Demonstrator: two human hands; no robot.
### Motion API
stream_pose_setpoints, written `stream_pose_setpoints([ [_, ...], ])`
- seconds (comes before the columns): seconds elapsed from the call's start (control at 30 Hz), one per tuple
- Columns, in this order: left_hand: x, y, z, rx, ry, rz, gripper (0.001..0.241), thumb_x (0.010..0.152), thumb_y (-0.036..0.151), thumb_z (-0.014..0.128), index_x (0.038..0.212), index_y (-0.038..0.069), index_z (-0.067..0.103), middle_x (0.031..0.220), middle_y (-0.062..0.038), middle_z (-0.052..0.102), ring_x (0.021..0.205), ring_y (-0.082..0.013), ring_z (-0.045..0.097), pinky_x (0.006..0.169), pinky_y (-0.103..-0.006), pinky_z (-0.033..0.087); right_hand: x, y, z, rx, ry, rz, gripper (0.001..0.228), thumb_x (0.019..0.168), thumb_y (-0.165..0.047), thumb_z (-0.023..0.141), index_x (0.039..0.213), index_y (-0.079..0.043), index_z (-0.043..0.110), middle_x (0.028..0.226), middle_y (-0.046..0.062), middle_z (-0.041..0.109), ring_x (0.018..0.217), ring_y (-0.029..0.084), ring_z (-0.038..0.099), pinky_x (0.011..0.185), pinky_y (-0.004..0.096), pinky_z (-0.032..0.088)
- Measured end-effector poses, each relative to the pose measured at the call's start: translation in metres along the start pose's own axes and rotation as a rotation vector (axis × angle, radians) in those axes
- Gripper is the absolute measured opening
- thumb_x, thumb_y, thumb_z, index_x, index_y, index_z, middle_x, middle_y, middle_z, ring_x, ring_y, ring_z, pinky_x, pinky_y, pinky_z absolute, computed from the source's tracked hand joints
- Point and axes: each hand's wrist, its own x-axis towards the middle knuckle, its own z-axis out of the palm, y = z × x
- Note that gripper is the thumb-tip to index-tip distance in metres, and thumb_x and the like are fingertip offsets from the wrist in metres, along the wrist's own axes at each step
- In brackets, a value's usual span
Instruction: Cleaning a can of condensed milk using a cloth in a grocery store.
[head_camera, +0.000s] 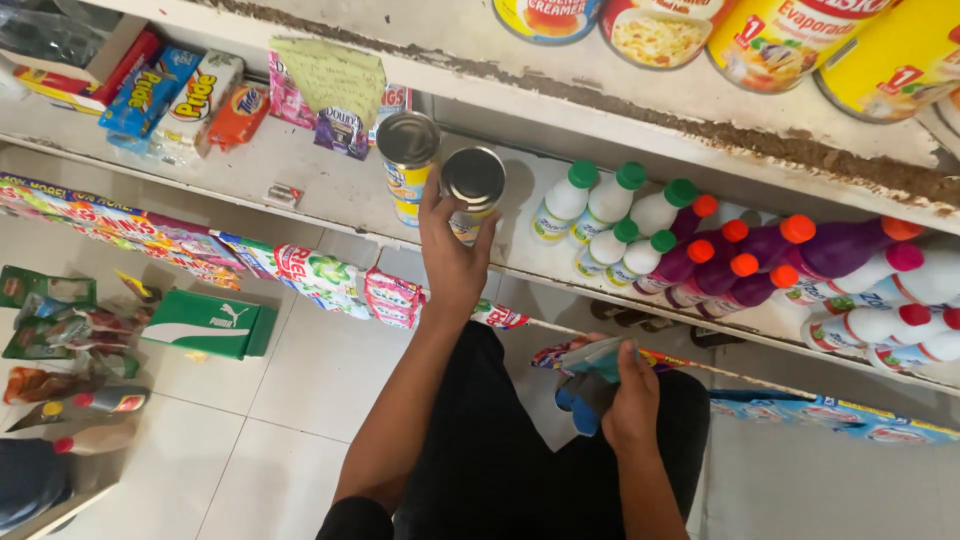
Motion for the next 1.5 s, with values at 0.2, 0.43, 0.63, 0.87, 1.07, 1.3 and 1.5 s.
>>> stream_pose_setpoints([
  [0.2,0.002,-0.002,-0.005,-0.011,0.003,0.066,0.048,0.09,0.005,0.083,0.115,0.004,0.042,0.155,-0.026,0.036,0.142,-0.0441,0.047,0.113,-0.0492,0.046,-0.003,-0.006,0.01,-0.033,0.034,0.006,0.05,0.109,-0.034,0.045,0.125,0.011,0.059,0.112,0.026,0.068,0.092,0.032,0.067,0.083,0.041,0.056],
  [0.43,-0.021,-0.022,-0.001,-0.12,0.178,0.183,0.049,0.081,0.011,0.092,0.098,0.009,0.046,0.143,-0.02,0.043,0.135,-0.0481,0.051,0.112,-0.053,0.047,-0.004,0.01,0.005,-0.107,0.194,-0.115,0.061,0.104,-0.043,0.055,0.119,0.014,0.067,0.1,0.037,0.071,0.09,0.041,0.075,0.078,0.055,0.063],
  [0.63,-0.05,0.024,-0.029,-0.379,0.073,0.131,0.047,0.08,0.003,0.089,0.099,0.008,0.045,0.147,-0.024,0.041,0.14,-0.0511,0.044,0.113,-0.0598,0.041,-0.022,-0.002,0.031,-0.111,0.321,-0.165,0.055,0.101,-0.045,0.062,0.119,0.006,0.068,0.102,0.028,0.072,0.091,0.037,0.075,0.084,0.054,0.064],
  [0.87,-0.083,0.08,-0.053,-0.601,-0.053,0.038,0.055,0.078,0.007,0.092,0.112,0.007,0.048,0.146,-0.025,0.042,0.142,-0.0454,0.045,0.117,-0.0533,0.038,-0.034,-0.032,0.057,-0.121,0.24,-0.272,0.075,0.097,-0.064,0.051,0.132,0.0,0.066,0.12,0.029,0.07,0.112,0.036,0.072,0.1,0.052,0.06],
  [1.07,-0.119,0.121,-0.057,-0.866,-0.138,0.004,0.089,0.071,0.001,0.095,0.142,-0.005,0.041,0.144,-0.03,0.046,0.141,-0.0468,0.046,0.118,-0.0559,0.038,-0.056,-0.043,0.044,-0.051,-0.29,-0.498,0.092,0.099,-0.069,0.033,0.162,-0.004,0.021,0.153,0.036,0.043,0.139,0.044,0.05,0.117,0.061,0.047],
  [1.3,-0.13,0.17,-0.088,-1.05,-0.156,-0.128,0.102,0.075,0.003,0.093,0.156,-0.005,0.031,0.152,-0.021,0.046,0.144,-0.0298,0.046,0.124,-0.0423,0.035,-0.13,-0.06,0.075,-0.15,-0.555,-0.727,0.089,0.107,-0.065,0.031,0.164,-0.003,0.003,0.17,0.031,0.011,0.159,0.048,0.013,0.131,0.066,0.018],
  [1.5,-0.146,0.224,-0.122,-1.066,-0.124,0.01,0.099,0.075,0.009,0.094,0.154,-0.008,0.037,0.153,-0.021,0.044,0.147,-0.0325,0.043,0.127,-0.0447,0.032,-0.19,-0.081,0.102,-0.353,-0.469,-0.881,0.096,0.105,-0.068,0.038,0.166,-0.005,-0.001,0.175,0.02,0.01,0.164,0.034,0.011,0.139,0.052,0.009],
])
